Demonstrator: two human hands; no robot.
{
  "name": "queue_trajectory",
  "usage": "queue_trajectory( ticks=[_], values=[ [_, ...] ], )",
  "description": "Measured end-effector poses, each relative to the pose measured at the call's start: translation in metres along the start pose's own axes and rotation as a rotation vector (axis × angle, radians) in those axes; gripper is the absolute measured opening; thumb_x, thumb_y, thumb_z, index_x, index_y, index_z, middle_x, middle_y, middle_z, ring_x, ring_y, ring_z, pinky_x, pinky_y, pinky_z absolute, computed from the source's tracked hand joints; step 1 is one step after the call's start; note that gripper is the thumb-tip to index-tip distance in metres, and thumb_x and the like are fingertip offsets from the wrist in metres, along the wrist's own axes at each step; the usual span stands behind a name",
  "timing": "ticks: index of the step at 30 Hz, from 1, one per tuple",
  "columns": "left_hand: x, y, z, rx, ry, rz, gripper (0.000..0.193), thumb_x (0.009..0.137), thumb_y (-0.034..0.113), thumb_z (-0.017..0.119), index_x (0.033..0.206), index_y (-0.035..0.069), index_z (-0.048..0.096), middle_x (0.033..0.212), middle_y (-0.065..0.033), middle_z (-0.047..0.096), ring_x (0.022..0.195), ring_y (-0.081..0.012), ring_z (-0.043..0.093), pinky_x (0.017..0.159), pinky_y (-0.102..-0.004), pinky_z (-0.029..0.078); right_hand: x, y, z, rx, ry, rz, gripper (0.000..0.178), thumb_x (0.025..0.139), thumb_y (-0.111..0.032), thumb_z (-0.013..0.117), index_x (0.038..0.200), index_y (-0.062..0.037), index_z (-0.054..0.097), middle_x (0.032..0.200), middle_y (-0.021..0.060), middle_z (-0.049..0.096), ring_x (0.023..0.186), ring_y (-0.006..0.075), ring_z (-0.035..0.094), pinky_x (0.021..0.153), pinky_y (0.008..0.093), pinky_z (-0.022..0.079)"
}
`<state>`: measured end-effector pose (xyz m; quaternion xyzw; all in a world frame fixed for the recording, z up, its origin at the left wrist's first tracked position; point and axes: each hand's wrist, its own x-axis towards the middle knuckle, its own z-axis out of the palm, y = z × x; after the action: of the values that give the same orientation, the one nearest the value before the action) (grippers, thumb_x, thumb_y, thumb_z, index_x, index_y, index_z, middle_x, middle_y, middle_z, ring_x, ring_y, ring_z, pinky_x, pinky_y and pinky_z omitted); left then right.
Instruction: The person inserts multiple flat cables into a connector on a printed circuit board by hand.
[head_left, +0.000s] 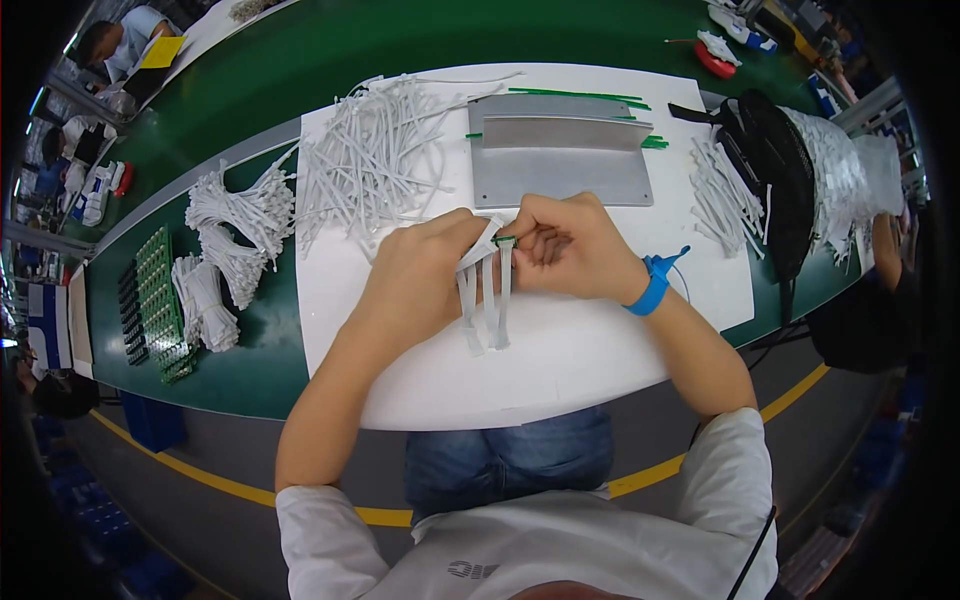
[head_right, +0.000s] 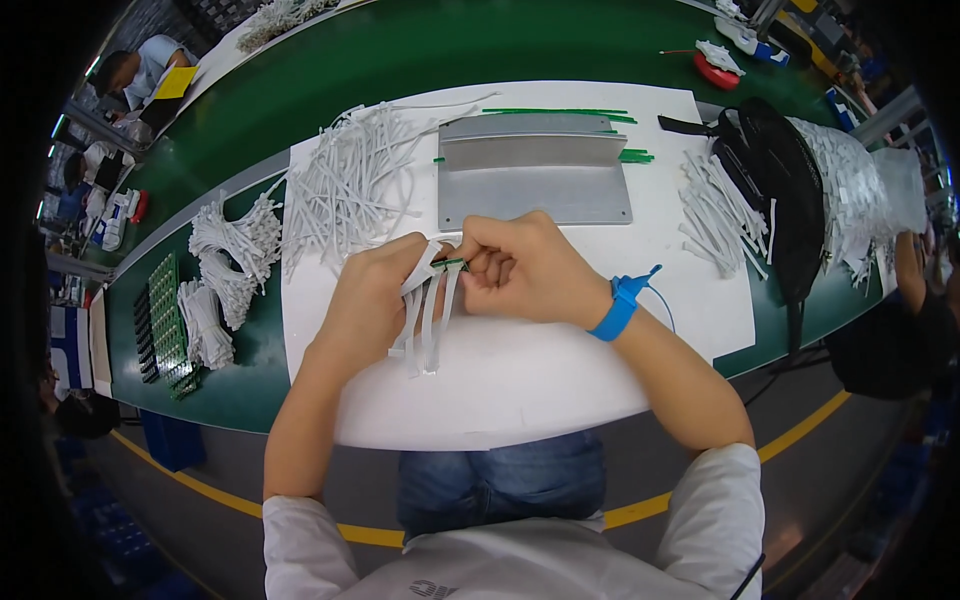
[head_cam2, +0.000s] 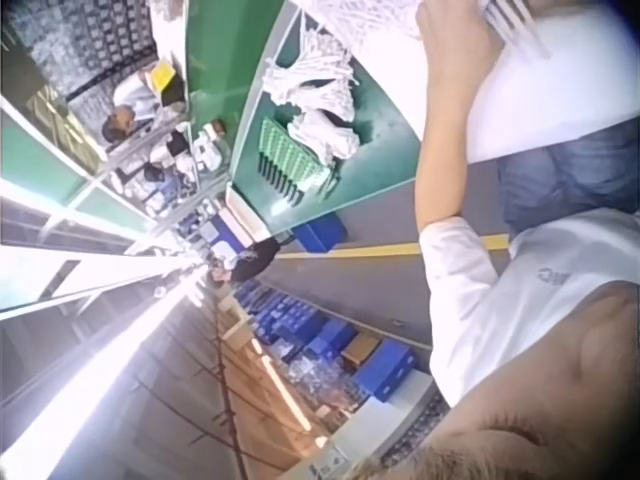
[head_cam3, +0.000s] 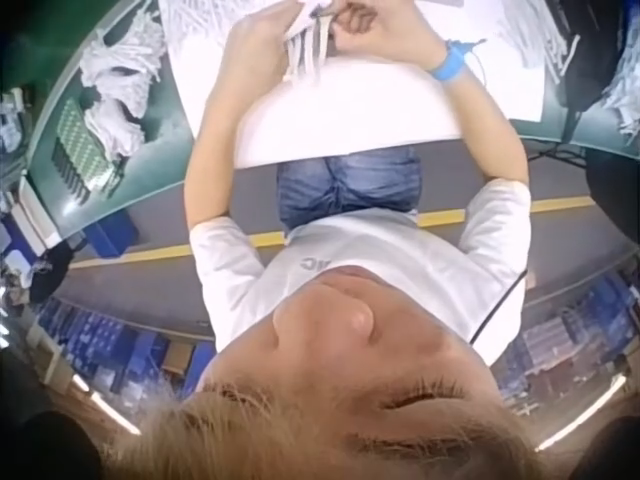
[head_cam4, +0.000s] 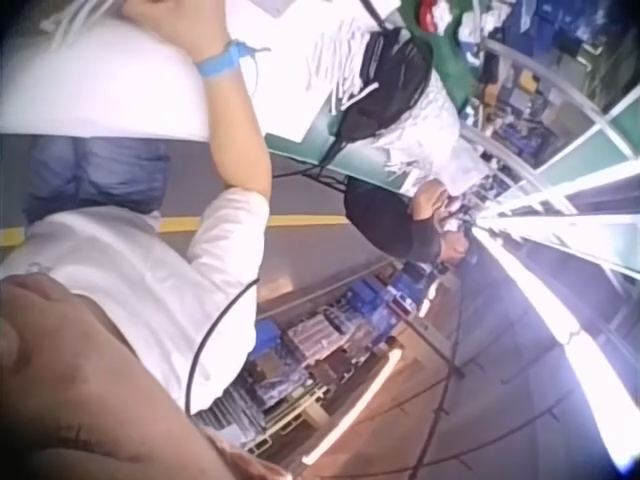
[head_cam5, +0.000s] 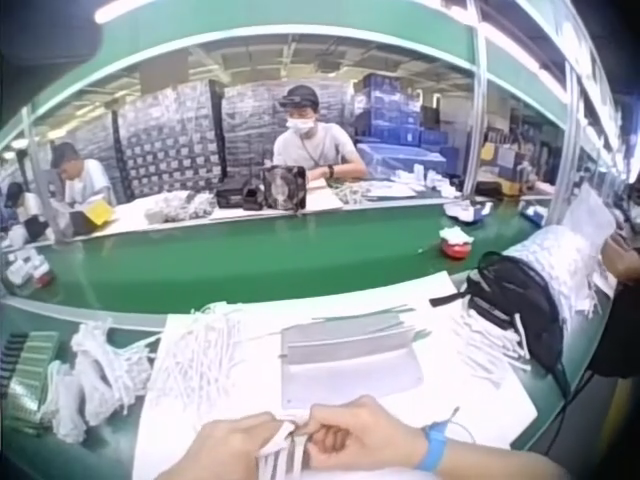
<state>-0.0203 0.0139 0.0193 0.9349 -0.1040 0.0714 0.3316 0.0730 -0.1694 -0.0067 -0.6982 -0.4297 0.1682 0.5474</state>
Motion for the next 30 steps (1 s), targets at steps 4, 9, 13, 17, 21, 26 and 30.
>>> queue_trajectory(
  ticks=[4, 9, 13, 17, 21, 26, 30],
  values=[
    [-0.002, -0.009, 0.011, -0.194, 0.052, 0.031, 0.02, 0.071, 0.0, 0.067, 0.09, 0.0, 0.061, 0.084, -0.0176, 0.062, 0.074, -0.0397, 0.06, 0.061, -0.043, 0.046, -0.001, 0.002, 0.003, -0.04, 0.015, -0.064, 0.012, 0.071, 0.003, 0.068, 0.079, 0.0011, 0.058, 0.061, 0.0003, 0.057, 0.053, 0.0002, 0.049, 0.049, 0.0165, 0.041],
    [0.0, -0.01, 0.01, -0.287, 0.058, -0.027, 0.029, 0.074, -0.001, 0.066, 0.102, 0.0, 0.061, 0.078, -0.015, 0.061, 0.067, -0.0235, 0.06, 0.066, -0.0313, 0.047, -0.001, 0.002, -0.003, 0.008, 0.051, -0.021, 0.01, 0.072, 0.003, 0.066, 0.08, 0.0004, 0.06, 0.062, -0.0004, 0.058, 0.053, 0.0013, 0.05, 0.049, 0.0164, 0.041],
    [-0.001, -0.021, 0.002, -0.401, 0.083, -0.158, 0.043, 0.074, -0.003, 0.063, 0.116, 0.002, 0.055, 0.084, -0.0063, 0.06, 0.077, -0.0138, 0.058, 0.068, -0.0257, 0.047, 0.002, -0.01, -0.032, -0.04, 0.012, 0.026, 0.011, 0.074, 0.003, 0.062, 0.084, -0.0006, 0.064, 0.067, 0.0004, 0.058, 0.056, 0.0058, 0.049, 0.053, 0.0203, 0.042],
    [0.002, -0.026, 0.007, -0.568, 0.154, -0.153, 0.043, 0.078, -0.007, 0.056, 0.121, 0.0, 0.054, 0.091, -0.0034, 0.061, 0.078, -0.0117, 0.057, 0.072, -0.0246, 0.048, 0.001, -0.003, -0.041, -0.136, -0.197, -0.174, 0.015, 0.076, 0.003, 0.062, 0.091, -0.0019, 0.065, 0.069, 0.0026, 0.053, 0.059, 0.0141, 0.046, 0.055, 0.0278, 0.04],
    [0.006, -0.014, -0.001, -0.753, 0.08, -0.304, 0.047, 0.081, -0.005, 0.052, 0.128, 0.001, 0.051, 0.096, -0.0041, 0.063, 0.079, -0.0078, 0.056, 0.07, -0.0219, 0.047, 0.0, -0.011, -0.037, -0.134, -0.09, -0.056, 0.016, 0.077, -0.005, 0.068, 0.09, -0.0032, 0.061, 0.065, 0.0048, 0.047, 0.059, 0.0206, 0.049, 0.055, 0.0316, 0.039],
    [0.004, -0.022, 0.008, -0.718, 0.201, -0.214, 0.039, 0.085, -0.001, 0.052, 0.125, 0.0, 0.054, 0.099, -0.0046, 0.064, 0.077, -0.0045, 0.054, 0.067, -0.0191, 0.045, -0.009, -0.015, -0.036, -0.56, -0.201, -0.018, 0.026, 0.074, -0.019, 0.076, 0.085, -0.0045, 0.057, 0.065, 0.0072, 0.051, 0.057, 0.0218, 0.054, 0.054, 0.0319, 0.042],
    [0.003, -0.024, 0.013, -0.76, 0.155, -0.273, 0.03, 0.09, 0.003, 0.053, 0.12, -0.001, 0.057, 0.095, -0.0034, 0.065, 0.075, -0.0035, 0.053, 0.062, -0.0178, 0.041, -0.004, -0.018, -0.032, -0.385, -0.39, 0.149, 0.028, 0.077, -0.022, 0.077, 0.084, -0.0037, 0.057, 0.065, 0.006, 0.056, 0.052, 0.0151, 0.054, 0.049, 0.0275, 0.04]
  ],
)
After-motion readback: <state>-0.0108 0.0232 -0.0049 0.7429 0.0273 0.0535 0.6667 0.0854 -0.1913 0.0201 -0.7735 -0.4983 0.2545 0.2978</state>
